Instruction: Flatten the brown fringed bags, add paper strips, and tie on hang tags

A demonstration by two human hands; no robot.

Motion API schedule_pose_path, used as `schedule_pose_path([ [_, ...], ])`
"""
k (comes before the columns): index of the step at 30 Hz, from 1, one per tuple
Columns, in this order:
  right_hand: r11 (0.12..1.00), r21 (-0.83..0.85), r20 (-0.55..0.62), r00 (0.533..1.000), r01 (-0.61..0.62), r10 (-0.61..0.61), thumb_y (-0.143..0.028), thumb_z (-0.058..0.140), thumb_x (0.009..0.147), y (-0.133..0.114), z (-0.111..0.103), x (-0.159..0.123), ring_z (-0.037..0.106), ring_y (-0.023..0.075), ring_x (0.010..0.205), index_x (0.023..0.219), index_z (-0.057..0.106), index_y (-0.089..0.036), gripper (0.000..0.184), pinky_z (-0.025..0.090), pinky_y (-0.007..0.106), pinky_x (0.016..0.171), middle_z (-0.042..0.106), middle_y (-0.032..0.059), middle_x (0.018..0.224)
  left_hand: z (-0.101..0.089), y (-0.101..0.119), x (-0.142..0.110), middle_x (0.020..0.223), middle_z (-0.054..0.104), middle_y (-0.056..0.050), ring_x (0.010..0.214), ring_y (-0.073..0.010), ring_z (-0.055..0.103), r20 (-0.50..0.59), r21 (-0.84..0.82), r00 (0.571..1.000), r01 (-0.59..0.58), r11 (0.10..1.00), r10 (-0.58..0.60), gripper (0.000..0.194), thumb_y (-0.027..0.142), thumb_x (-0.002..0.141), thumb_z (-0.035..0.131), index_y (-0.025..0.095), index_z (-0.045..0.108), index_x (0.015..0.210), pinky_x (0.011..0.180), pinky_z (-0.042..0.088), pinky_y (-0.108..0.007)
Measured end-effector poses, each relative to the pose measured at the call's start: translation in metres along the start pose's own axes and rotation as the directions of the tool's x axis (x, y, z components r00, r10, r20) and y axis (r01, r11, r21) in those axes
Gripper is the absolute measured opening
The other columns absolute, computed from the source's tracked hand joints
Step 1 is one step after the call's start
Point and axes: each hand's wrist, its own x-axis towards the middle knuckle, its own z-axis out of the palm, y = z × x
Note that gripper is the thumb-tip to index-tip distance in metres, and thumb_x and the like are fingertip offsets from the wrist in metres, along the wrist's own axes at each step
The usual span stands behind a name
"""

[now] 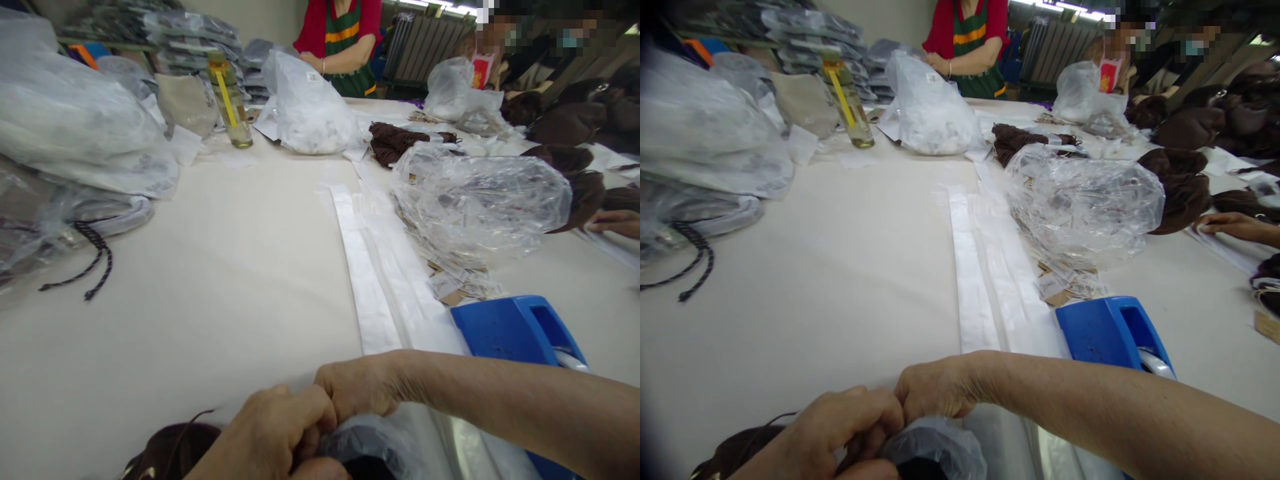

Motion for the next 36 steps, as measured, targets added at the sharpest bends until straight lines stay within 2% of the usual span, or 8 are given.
schedule_pose_path([
  [11,0.997,-0.081,-0.085,0.996,0.019,-0.026,-0.001,0.050,0.067,0.003,-0.002,-0.006,0.022,0.0031,0.030,0.071,0.067,-0.012,0.021,0.018,0.015,0.030,0.027,-0.0124,0.032,-0.008,0.024,0.025,0.064,0.063,0.000,0.058,-0.0149,0.056,0.460,0.341,0.761,0.323,0.883,-0.456,0.027,0.001,0.062,0.041,0.018,0.061,0.069,0.059,0.039,-0.024],
  [21,0.870,-0.472,-0.139,0.962,0.143,-0.234,0.001,0.045,0.060,-0.003,-0.002,-0.004,0.040,0.0071,0.053,0.068,0.067,-0.009,0.025,0.037,0.016,0.049,0.045,-0.0057,0.049,-0.005,0.009,0.054,0.033,0.024,0.005,0.038,-0.0089,0.028,0.844,0.210,0.498,0.035,0.977,-0.199,0.045,-0.003,0.057,0.054,0.018,0.019,0.036,0.038,0.022,-0.024],
  [25,0.907,-0.371,-0.162,0.949,0.197,-0.272,-0.004,0.048,0.061,0.004,-0.006,-0.001,0.039,0.0071,0.052,0.064,0.065,-0.010,0.018,0.035,0.016,0.049,0.046,-0.0059,0.050,-0.031,0.000,0.054,0.041,0.039,0.006,0.041,-0.0091,0.038,0.735,-0.009,0.614,0.435,0.900,-0.289,0.025,0.016,0.071,0.055,0.017,0.047,0.047,0.038,0.028,-0.020],
  [28,0.926,-0.330,-0.147,0.959,0.184,-0.243,-0.007,0.051,0.060,0.007,-0.011,0.000,0.035,0.0058,0.046,0.064,0.066,-0.012,0.015,0.029,0.016,0.042,0.043,-0.0068,0.048,-0.063,-0.009,0.024,0.070,0.061,0.004,0.064,-0.0094,0.054,0.403,-0.229,0.833,0.492,0.840,-0.379,0.015,0.023,0.078,0.051,0.018,0.064,0.082,0.055,0.040,-0.017],
  [30,0.888,-0.436,-0.181,0.953,0.145,-0.244,-0.007,0.052,0.062,0.006,-0.010,-0.004,0.039,0.0065,0.045,0.064,0.066,-0.013,0.015,0.030,0.016,0.042,0.046,-0.0054,0.048,-0.075,-0.014,-0.014,0.077,0.065,0.003,0.070,-0.0103,0.058,0.122,-0.156,0.851,0.525,0.837,-0.511,0.020,0.028,0.083,0.046,0.019,0.064,0.087,0.062,0.043,-0.018],
  [32,0.732,-0.669,-0.326,0.832,0.131,-0.448,-0.010,0.048,0.071,0.004,-0.002,-0.009,0.049,0.0100,0.049,0.066,0.065,-0.015,0.019,0.038,0.018,0.046,0.054,-0.0013,0.053,-0.069,-0.016,-0.060,0.072,0.065,0.001,0.066,-0.0116,0.059,-0.231,0.083,0.824,0.547,0.833,-0.518,0.028,0.028,0.088,0.038,0.018,0.063,0.081,0.061,0.045,-0.020],
  [34,0.437,-0.893,-0.320,0.525,0.112,-0.789,-0.015,0.041,0.081,0.003,0.014,-0.012,0.059,0.0147,0.061,0.078,0.065,-0.017,0.024,0.047,0.022,0.056,0.064,0.0044,0.067,-0.041,-0.013,-0.104,0.091,0.067,-0.004,0.085,-0.0147,0.062,-0.522,0.351,0.823,0.448,0.822,-0.226,0.024,0.026,0.089,0.038,0.018,0.060,0.097,0.079,0.047,-0.025],
  [36,0.077,-0.996,-0.064,0.214,0.053,-0.975,-0.021,0.040,0.087,0.006,0.036,-0.006,0.064,0.0169,0.080,0.099,0.062,-0.018,0.025,0.051,0.024,0.070,0.068,0.0070,0.089,0.003,-0.004,-0.137,0.107,0.065,-0.003,0.099,-0.0162,0.060,-0.480,0.597,0.877,0.304,0.742,0.027,0.029,0.026,0.087,0.043,0.023,0.055,0.113,0.085,0.048,-0.026],
])
